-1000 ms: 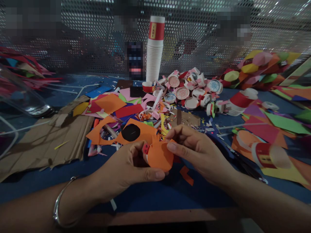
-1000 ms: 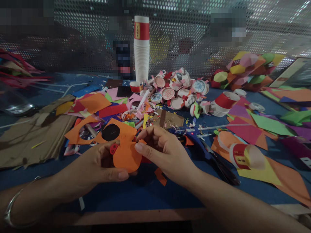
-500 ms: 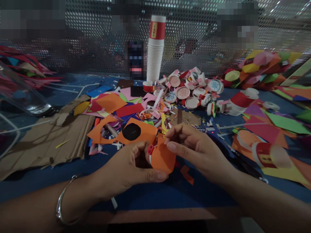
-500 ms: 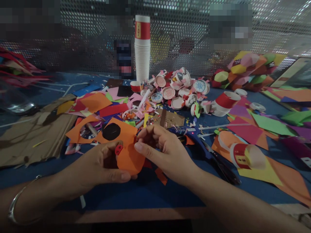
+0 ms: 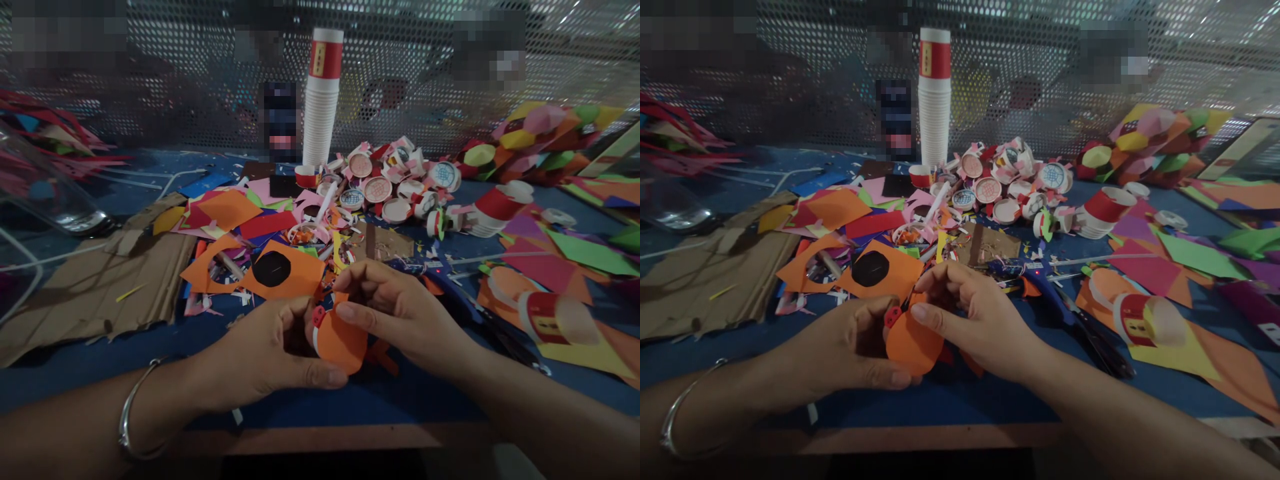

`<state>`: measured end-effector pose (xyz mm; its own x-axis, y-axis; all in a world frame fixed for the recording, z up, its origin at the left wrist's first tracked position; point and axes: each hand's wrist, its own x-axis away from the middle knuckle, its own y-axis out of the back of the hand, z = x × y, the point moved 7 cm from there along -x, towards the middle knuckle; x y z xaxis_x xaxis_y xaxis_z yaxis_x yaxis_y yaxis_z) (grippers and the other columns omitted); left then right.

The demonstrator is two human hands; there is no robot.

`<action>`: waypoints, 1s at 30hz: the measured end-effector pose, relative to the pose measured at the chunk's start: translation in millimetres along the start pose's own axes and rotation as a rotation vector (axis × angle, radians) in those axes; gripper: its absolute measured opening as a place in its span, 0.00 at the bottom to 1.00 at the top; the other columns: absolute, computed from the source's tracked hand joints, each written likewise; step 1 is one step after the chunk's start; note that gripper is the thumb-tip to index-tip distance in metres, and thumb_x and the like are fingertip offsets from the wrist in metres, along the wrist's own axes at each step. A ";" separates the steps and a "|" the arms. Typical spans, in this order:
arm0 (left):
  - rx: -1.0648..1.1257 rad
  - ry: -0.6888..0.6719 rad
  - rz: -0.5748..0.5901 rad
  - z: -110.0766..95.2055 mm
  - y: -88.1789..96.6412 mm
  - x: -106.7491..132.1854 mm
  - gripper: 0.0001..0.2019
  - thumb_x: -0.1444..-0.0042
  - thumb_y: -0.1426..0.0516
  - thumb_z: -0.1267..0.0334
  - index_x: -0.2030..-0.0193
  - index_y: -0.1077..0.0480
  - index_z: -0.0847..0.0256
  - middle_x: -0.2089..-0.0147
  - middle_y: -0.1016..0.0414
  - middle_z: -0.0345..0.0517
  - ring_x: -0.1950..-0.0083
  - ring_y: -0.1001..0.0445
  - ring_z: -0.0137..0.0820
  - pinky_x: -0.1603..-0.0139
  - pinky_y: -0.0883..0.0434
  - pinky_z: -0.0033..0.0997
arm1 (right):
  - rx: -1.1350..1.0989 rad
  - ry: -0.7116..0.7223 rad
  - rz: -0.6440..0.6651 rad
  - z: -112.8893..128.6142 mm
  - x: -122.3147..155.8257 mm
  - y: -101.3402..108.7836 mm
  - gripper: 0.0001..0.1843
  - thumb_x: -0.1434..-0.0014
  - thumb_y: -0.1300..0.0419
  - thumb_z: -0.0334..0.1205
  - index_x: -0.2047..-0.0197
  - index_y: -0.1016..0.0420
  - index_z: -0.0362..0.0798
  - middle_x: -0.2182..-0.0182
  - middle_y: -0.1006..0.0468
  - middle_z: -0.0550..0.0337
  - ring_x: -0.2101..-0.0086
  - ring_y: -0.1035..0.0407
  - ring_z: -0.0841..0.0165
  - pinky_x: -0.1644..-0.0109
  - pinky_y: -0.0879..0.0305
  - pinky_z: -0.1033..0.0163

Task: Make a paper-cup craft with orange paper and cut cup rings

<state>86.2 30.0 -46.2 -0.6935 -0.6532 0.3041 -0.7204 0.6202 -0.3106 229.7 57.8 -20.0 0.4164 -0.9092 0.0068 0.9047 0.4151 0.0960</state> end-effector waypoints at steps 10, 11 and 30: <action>0.059 -0.014 -0.128 -8.4 9.8 -1.3 0.18 0.49 0.25 0.65 0.55 0.24 0.63 0.60 0.16 0.45 0.59 0.17 0.31 0.56 0.22 0.27 | 0.052 0.084 -0.154 7.1 -0.2 16.0 0.11 0.31 0.34 0.50 0.56 0.22 0.51 0.61 0.20 0.57 0.60 0.24 0.66 0.57 0.26 0.62; 0.077 -0.022 -0.160 -9.4 12.0 -1.3 0.19 0.50 0.24 0.66 0.56 0.24 0.63 0.61 0.16 0.44 0.60 0.17 0.30 0.57 0.22 0.26 | 0.057 0.098 -0.184 8.1 0.2 18.8 0.12 0.31 0.34 0.52 0.56 0.22 0.52 0.61 0.20 0.56 0.60 0.24 0.64 0.57 0.25 0.61; 0.019 -0.192 -0.284 -22.9 25.4 3.5 0.27 0.55 0.21 0.62 0.54 0.29 0.59 0.54 0.19 0.40 0.54 0.21 0.28 0.53 0.24 0.25 | -0.081 -0.012 0.026 -0.5 2.9 7.1 0.23 0.38 0.26 0.44 0.46 0.32 0.51 0.63 0.19 0.63 0.63 0.25 0.71 0.58 0.29 0.66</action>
<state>65.1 53.4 -32.4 -0.4486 -0.8697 0.2059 -0.8826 0.3949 -0.2551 237.4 58.1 -19.8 0.4388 -0.8983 0.0207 0.8983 0.4391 0.0144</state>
